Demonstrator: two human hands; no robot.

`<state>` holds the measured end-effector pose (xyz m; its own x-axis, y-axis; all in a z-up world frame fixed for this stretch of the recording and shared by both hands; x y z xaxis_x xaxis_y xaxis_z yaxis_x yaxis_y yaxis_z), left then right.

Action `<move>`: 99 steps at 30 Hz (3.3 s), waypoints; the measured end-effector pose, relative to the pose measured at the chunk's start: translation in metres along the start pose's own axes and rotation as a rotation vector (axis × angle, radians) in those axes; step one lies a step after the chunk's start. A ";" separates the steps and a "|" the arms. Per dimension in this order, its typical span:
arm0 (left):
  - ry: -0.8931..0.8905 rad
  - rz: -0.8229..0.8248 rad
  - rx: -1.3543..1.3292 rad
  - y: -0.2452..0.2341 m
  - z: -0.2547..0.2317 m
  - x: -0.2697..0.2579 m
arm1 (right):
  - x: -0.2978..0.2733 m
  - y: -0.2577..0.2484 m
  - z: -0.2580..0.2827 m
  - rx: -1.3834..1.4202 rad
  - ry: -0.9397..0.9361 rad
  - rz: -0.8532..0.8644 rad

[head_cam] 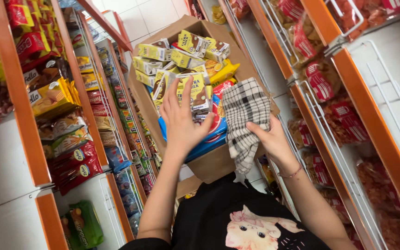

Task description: The person cleans a supermarket shelf by spraying a cleaning solution from a green bottle and wiping the surface with a cloth. They then use a barcode scanner to scan a milk carton and place it back on the shelf.

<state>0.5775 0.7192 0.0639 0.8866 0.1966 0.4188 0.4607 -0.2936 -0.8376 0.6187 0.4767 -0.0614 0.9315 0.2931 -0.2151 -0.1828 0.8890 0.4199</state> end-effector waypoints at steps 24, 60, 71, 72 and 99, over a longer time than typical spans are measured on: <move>0.013 -0.037 -0.433 -0.011 0.012 -0.011 | 0.014 0.074 0.062 -0.989 -0.556 0.022; 0.950 0.222 -0.334 0.054 -0.453 -0.026 | -0.320 -0.154 0.064 0.269 -0.712 -0.711; 0.472 0.406 -0.861 0.045 -0.376 0.043 | -0.306 -0.151 0.072 0.235 -0.736 -0.632; 0.386 0.534 -0.928 0.053 -0.366 0.046 | -0.304 -0.149 0.073 0.237 -0.740 -0.619; -0.088 1.314 -1.298 0.098 -0.179 0.010 | -0.159 -0.032 0.086 0.675 -0.211 0.456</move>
<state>0.6385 0.5250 0.0491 0.6726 -0.6954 -0.2529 -0.6632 -0.7182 0.2107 0.5030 0.3713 0.0353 0.8635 0.4412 0.2443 -0.3906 0.2787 0.8774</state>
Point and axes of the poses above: each hand's wrist, its own x-axis towards the middle knuckle, its own y-axis out of the palm, z = x × y, the point moved 8 cm from there along x, towards the middle knuckle, and after that the axes turned 15 degrees about x, right-handed, at the moved point
